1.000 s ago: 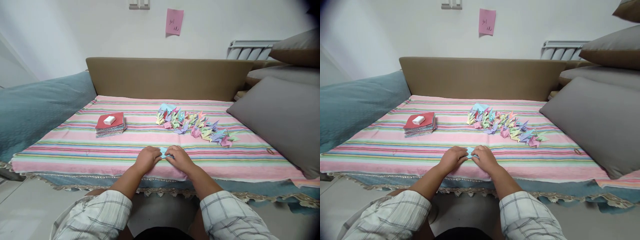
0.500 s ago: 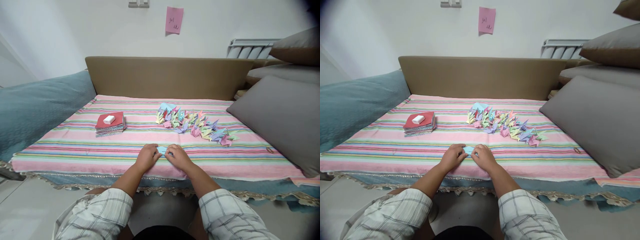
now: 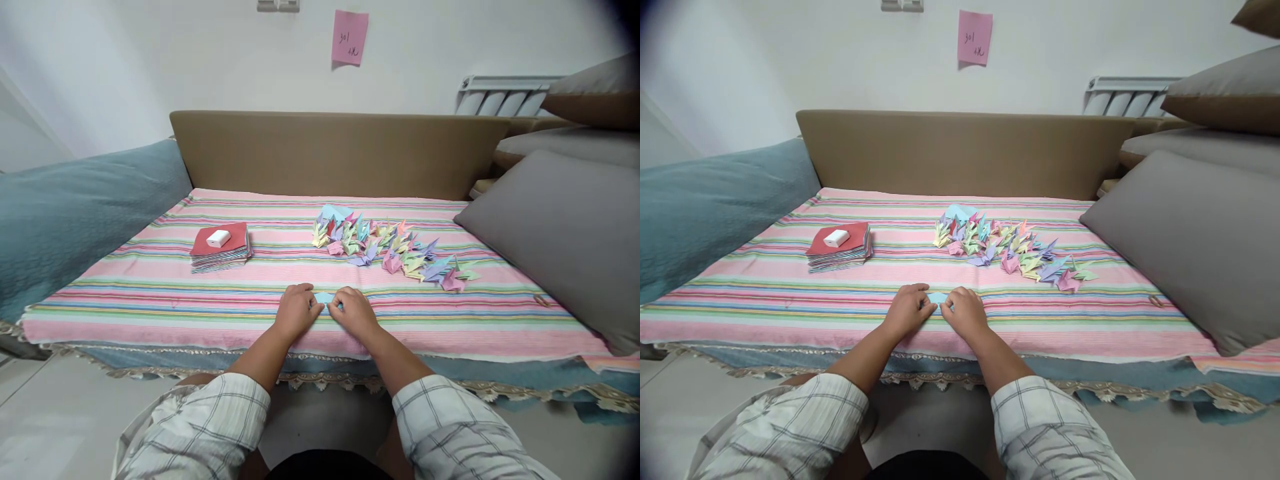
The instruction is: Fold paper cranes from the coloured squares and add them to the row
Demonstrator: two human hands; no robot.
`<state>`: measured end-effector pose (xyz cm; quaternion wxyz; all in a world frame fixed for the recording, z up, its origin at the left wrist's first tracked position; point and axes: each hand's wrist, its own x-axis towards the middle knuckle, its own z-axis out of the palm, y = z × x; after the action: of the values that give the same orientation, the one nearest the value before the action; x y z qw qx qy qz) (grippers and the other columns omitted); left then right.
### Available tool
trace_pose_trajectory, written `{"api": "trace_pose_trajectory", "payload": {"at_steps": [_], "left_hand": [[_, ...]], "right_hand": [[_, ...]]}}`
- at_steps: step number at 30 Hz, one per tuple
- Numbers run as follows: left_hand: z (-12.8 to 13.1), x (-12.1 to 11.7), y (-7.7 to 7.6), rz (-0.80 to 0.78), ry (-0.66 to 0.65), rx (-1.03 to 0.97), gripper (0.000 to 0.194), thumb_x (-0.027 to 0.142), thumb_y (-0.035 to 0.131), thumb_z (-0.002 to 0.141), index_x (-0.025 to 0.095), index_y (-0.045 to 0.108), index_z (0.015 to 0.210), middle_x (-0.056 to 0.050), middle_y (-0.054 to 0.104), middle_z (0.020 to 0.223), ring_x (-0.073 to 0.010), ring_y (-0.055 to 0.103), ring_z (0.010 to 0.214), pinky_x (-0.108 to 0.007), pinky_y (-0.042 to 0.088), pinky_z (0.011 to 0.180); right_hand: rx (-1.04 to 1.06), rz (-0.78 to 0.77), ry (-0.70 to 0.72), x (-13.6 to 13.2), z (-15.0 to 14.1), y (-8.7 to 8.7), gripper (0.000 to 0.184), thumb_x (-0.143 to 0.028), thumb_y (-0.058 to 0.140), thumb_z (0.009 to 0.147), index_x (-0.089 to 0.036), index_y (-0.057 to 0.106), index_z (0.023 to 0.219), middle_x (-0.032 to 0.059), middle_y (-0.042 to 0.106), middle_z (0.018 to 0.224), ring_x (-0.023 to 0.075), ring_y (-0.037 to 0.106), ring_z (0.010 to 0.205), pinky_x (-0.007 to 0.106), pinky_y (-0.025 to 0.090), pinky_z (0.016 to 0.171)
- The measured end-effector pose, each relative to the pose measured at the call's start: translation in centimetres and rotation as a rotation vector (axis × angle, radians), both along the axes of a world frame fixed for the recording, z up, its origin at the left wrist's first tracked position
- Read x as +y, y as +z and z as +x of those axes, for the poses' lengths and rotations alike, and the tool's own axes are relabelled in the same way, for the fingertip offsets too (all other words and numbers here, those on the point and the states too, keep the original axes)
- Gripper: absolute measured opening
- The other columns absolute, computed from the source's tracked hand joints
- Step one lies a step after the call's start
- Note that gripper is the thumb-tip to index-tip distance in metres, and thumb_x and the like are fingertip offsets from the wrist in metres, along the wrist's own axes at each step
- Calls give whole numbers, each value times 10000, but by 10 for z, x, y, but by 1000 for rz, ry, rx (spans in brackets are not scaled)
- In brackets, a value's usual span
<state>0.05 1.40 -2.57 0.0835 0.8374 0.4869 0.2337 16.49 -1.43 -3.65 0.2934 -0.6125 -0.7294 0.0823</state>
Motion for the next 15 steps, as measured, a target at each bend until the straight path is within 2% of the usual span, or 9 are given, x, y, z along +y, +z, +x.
{"api": "trace_pose_trajectory", "payload": {"at_steps": [4,7,11,15], "left_hand": [[2,-2,1,-12,20,-5,140,269,638,703,183,615,594,-78,637,1066,-253,547,1021,-383,391,894],[3,-4,2,-24,45,-15,116,268,641,697,189,595,625,-63,635,1047,-243,543,1005,-367,385,886],[2,-4,3,-66,94,-56,153,260,672,665,205,580,774,-26,645,877,-228,552,943,-343,396,849],[-3,-1,2,-65,49,-100,91,174,639,680,204,597,755,-33,650,954,-222,548,994,-340,393,877]], "right_hand": [[16,11,-15,0,0,-3,116,-228,582,741,-201,557,632,23,586,779,173,514,793,286,358,756],[67,14,19,1,3,-5,38,-235,594,749,-208,580,727,21,602,814,179,521,815,295,367,768],[134,-15,96,3,10,-5,137,-209,614,753,-215,598,889,23,633,907,185,533,870,310,386,798],[143,-46,161,6,15,-6,176,-148,602,758,-211,619,920,29,643,941,183,542,889,316,399,823]]}}
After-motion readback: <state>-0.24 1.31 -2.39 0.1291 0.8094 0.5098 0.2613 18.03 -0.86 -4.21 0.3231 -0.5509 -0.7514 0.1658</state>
